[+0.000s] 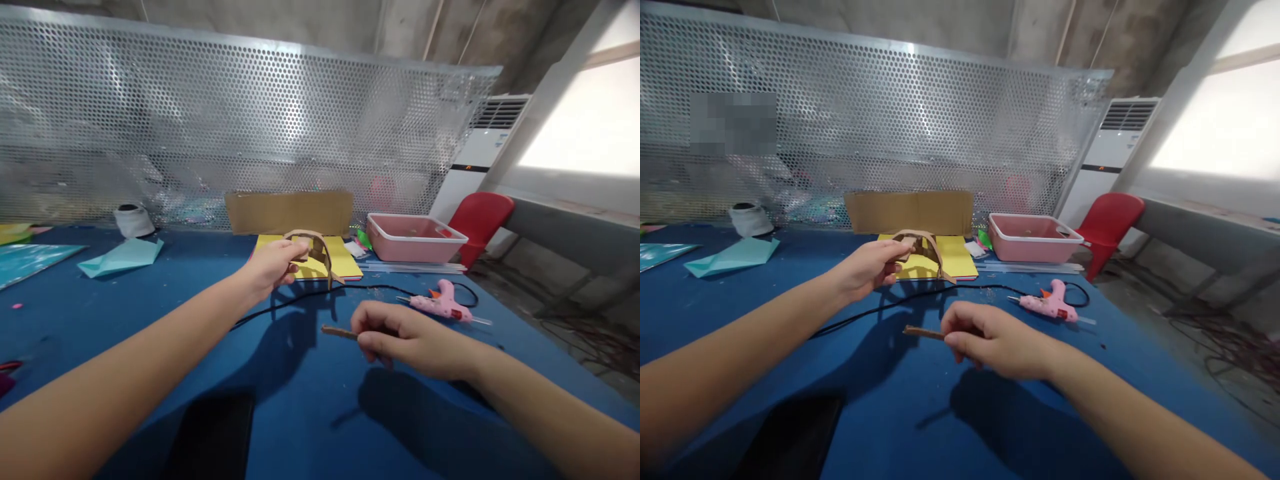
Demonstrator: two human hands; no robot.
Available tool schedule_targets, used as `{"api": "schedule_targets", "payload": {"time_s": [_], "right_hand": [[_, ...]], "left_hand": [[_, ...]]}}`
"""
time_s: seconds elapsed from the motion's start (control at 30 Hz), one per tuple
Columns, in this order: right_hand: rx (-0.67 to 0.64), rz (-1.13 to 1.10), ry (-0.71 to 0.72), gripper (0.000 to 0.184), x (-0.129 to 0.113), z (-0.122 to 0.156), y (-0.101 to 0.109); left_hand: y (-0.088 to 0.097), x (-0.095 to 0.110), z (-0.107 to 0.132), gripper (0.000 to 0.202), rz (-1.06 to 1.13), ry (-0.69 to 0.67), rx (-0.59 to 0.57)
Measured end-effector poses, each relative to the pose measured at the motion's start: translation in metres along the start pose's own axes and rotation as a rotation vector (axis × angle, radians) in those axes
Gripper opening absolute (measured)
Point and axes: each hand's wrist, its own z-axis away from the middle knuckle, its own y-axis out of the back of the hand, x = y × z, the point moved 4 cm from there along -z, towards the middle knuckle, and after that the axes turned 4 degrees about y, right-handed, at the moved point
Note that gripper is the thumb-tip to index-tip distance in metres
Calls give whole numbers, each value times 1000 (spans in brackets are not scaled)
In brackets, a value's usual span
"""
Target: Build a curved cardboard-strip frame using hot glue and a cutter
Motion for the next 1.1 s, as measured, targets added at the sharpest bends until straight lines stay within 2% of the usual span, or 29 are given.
{"api": "schedule_targets", "payload": {"time_s": [0.1,0.2,0.27,0.37,0.43,0.5,0.57,0.63,0.67,0.73,0.8,0.87,0.9,1.0,1.07,1.1], "right_hand": [[-59,-154,83,26,-1,1,10],[-62,-367,127,32,3,2,16],[-65,-496,144,34,5,2,17],[-82,-651,171,32,2,3,14],[-86,-712,179,28,-1,4,11],[-76,-730,185,25,-4,3,10],[-42,-716,177,24,-4,1,9],[31,-665,183,25,-4,-3,10],[73,-626,190,25,-4,-4,11],[155,-529,203,26,-5,-7,12],[219,-434,181,28,-8,-8,11],[252,-354,137,29,-12,-8,7],[258,-320,115,30,-15,-7,5],[251,-256,57,32,-20,-6,-3],[247,-231,15,33,-22,-5,-8],[247,-219,0,33,-22,-5,-10]], "left_hand": [[-5,7,25,14,62,3,-55],[-7,5,49,17,114,-11,-102],[-10,-4,62,20,140,-23,-152],[-16,-28,79,29,91,44,-209],[-23,-43,90,32,19,94,-309],[-31,-54,103,39,-37,174,-463],[-33,-58,115,47,-87,232,-577],[-28,-56,121,47,-246,216,-622],[-22,-53,121,46,-388,165,-604],[-7,-40,117,55,-727,-18,-478],[7,-24,110,60,-872,-181,-311],[16,-6,106,55,-761,-339,-183],[18,0,105,52,-654,-365,-161],[12,0,100,41,-356,-271,-263],[4,-9,97,36,-269,-222,-315],[2,-14,96,33,-259,-226,-306]]}}
